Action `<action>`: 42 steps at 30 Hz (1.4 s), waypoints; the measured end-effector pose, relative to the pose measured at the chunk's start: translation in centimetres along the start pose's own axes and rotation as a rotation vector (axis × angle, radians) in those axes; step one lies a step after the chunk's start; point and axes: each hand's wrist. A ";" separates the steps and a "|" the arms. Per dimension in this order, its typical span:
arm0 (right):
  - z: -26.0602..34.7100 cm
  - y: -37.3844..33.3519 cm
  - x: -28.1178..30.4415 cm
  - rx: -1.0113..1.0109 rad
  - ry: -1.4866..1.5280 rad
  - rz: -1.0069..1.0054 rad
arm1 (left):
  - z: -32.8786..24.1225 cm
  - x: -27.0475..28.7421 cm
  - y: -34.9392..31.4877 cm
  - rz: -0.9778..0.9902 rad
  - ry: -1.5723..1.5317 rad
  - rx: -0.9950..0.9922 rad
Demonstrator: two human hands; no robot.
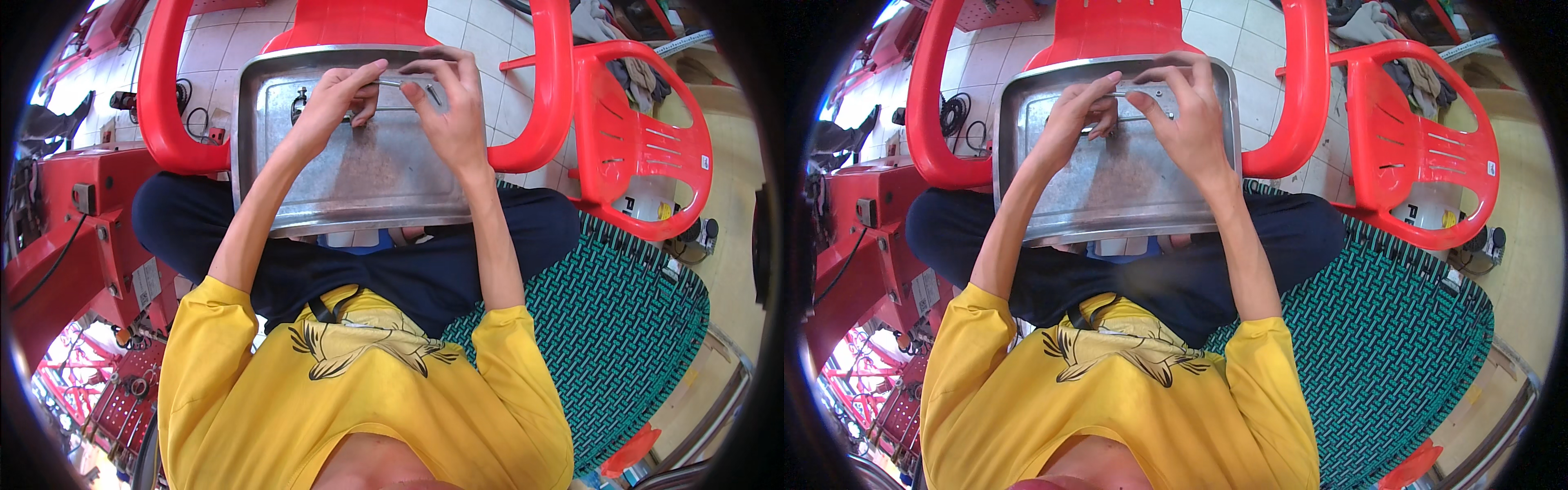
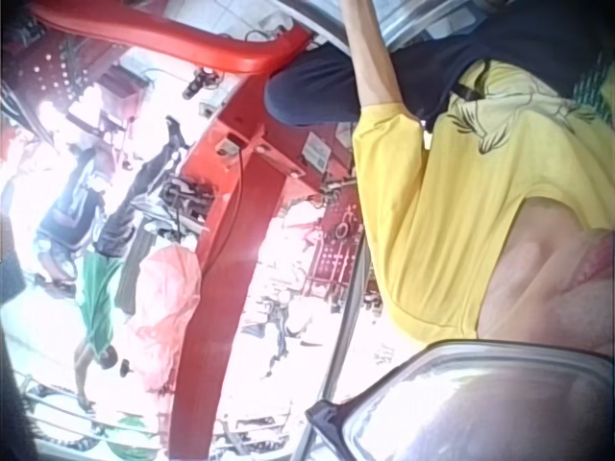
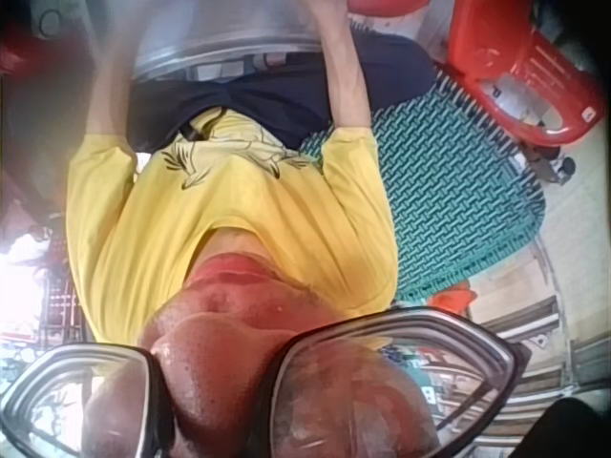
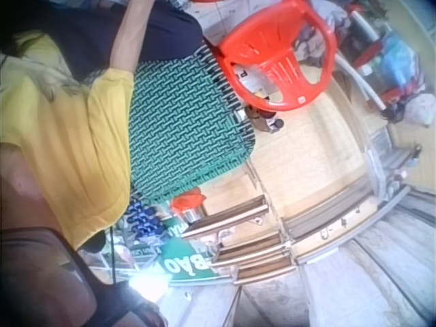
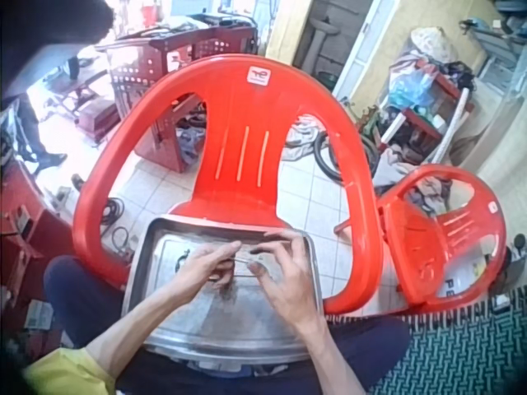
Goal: The person assembles a carburetor component by inserting small metal pins and internal pieces into the housing resting on a metal tray.
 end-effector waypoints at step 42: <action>-5.2 -1.2 2.3 -0.385 -0.488 0.316 | 2.9 -3.3 -1.3 0.113 0.727 -0.437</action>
Point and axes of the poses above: each hand's wrist, its own y-axis towards the middle knuckle, its own x-axis out of the back of the hand, z = x × y, and after that the axes turned 3 degrees about y, right-handed
